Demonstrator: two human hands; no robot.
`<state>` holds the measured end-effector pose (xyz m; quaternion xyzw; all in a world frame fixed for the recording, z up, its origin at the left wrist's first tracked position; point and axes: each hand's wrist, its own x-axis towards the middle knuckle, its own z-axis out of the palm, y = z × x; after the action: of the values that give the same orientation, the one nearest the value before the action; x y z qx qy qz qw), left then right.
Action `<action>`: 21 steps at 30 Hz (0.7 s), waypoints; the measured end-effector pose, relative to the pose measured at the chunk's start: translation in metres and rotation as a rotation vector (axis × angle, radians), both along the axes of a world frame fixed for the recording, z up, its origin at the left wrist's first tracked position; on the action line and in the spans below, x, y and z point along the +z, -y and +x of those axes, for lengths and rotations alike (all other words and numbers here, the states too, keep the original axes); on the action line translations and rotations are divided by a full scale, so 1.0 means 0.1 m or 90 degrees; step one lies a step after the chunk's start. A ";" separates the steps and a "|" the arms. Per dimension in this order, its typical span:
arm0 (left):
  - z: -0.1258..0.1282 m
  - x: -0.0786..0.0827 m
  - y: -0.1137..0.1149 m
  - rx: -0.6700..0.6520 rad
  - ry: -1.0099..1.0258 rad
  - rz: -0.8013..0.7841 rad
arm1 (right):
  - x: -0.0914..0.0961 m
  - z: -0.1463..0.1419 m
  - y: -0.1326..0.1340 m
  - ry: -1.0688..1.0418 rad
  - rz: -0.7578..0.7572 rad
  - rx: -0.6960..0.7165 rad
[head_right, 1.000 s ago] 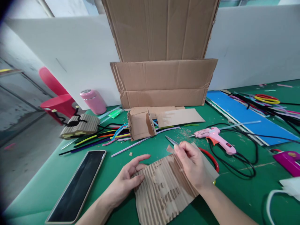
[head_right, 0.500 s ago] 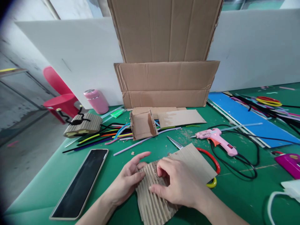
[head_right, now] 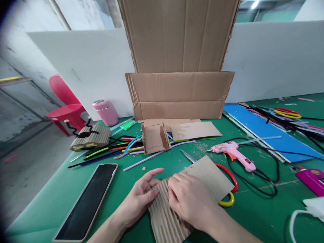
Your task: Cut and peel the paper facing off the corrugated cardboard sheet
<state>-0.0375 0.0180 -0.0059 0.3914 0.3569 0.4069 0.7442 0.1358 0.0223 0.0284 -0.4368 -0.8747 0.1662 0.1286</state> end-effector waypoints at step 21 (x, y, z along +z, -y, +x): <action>0.00 0.02 0.02 -0.019 -0.007 0.007 | 0.10 0.13 -0.02 -0.119 -0.169 -0.101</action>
<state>-0.0377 0.0164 -0.0035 0.4030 0.3530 0.3956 0.7459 0.1484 0.0242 0.0383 -0.5003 -0.7920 0.3093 0.1634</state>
